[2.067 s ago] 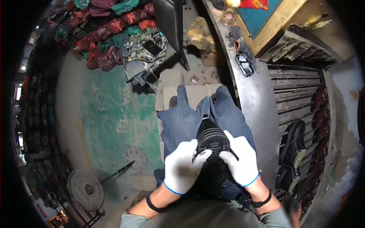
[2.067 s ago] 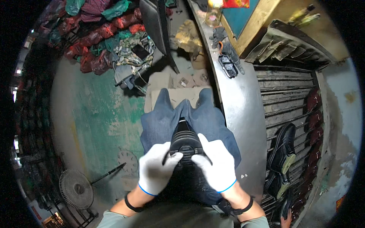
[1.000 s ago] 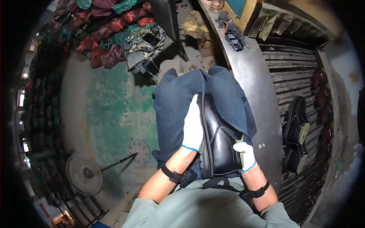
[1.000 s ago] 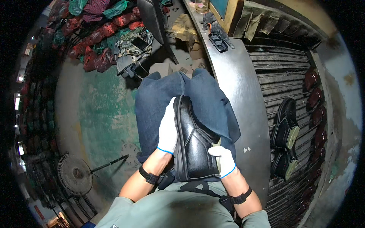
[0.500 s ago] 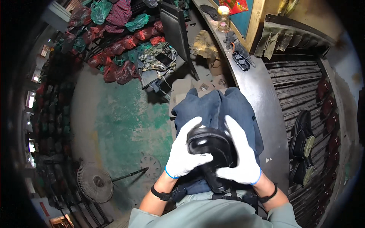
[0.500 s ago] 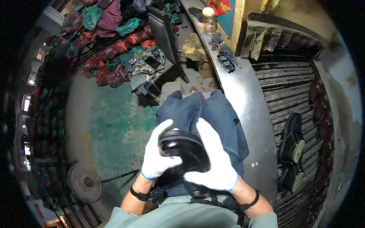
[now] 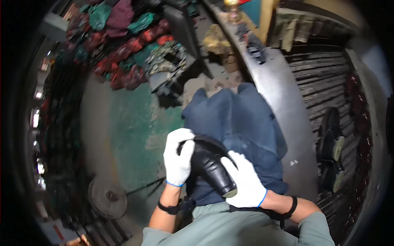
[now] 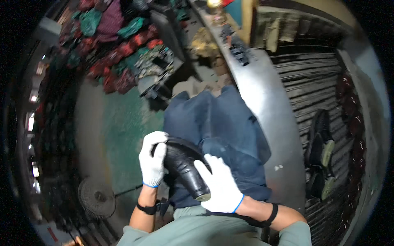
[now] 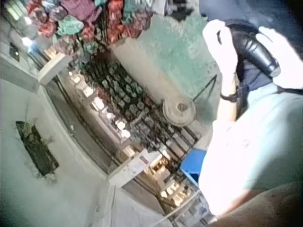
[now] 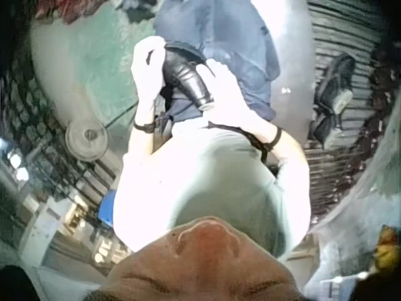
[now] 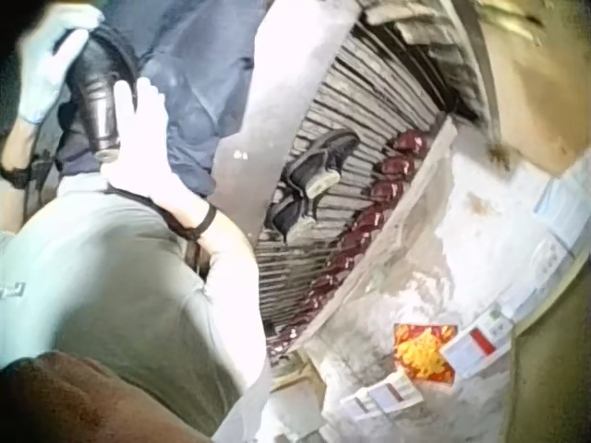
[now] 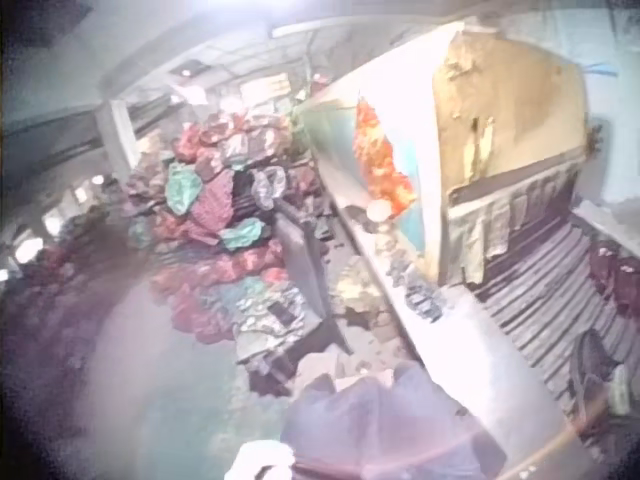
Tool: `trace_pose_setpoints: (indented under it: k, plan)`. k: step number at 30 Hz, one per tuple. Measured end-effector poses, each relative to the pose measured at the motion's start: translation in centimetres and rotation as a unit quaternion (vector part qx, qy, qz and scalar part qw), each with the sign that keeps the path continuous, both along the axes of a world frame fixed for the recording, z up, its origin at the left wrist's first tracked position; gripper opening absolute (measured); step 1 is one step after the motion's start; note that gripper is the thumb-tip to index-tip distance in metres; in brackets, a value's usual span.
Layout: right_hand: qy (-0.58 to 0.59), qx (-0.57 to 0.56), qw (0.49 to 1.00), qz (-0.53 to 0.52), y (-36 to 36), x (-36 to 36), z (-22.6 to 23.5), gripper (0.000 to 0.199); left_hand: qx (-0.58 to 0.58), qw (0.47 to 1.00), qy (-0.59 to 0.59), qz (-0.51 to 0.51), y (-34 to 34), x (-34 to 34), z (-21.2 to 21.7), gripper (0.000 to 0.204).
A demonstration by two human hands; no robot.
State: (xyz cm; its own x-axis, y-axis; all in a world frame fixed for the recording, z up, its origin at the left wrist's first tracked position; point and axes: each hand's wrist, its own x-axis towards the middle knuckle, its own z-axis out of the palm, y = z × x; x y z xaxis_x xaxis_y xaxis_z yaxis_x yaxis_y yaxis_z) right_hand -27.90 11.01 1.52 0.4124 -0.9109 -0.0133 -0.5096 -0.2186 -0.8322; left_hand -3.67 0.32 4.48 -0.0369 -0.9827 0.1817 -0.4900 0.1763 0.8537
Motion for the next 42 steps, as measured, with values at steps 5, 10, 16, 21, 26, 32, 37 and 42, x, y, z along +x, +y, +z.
trace_pose_setpoints:
  k: [5, 10, 16, 21, 26, 32, 37, 42]
  plan:
    - [-0.178, 0.058, 0.982, -0.02, -1.3, -3.4, 0.3, 0.119, -0.034, 0.998, -0.05, 0.036, -1.9, -4.4, 1.0, 0.007]
    - [-0.491, 0.355, 0.758, -0.241, 1.1, -9.2, -2.8, 0.089, -0.076, 0.978, -0.001, -0.196, -3.1, -10.0, 3.8, 0.069]
    - [-0.402, 0.198, 0.754, -0.481, 0.8, -25.7, -2.3, 0.062, -0.024, 0.964, 0.069, -0.256, -3.9, -10.8, 3.9, 0.044]
    - [-0.202, 0.135, 0.81, -0.534, -8.1, -36.3, -3.0, 0.087, 0.039, 0.962, 0.061, -0.263, -3.8, -8.8, 2.3, 0.03]
    - [0.336, -0.12, 0.764, -0.537, -18.0, -32.5, -1.9, 0.07, 0.134, 0.974, 0.072, -0.17, -3.8, -6.9, 0.7, 0.023]
    - [-0.024, 0.03, 0.81, -0.585, -40.4, -33.0, -10.9, 0.132, 0.148, 0.971, 0.038, -0.184, -6.8, -9.6, 0.7, 0.022]
    - [-0.087, 0.145, 0.842, -0.512, -52.1, -37.1, -17.5, 0.087, 0.125, 0.977, -0.027, -0.172, -9.1, -9.8, 4.2, 0.022]
    - [-0.074, 0.022, 0.745, -0.662, -50.0, -45.3, -22.3, 0.056, 0.152, 0.969, 0.019, -0.192, -10.7, -9.9, 3.2, 0.021]
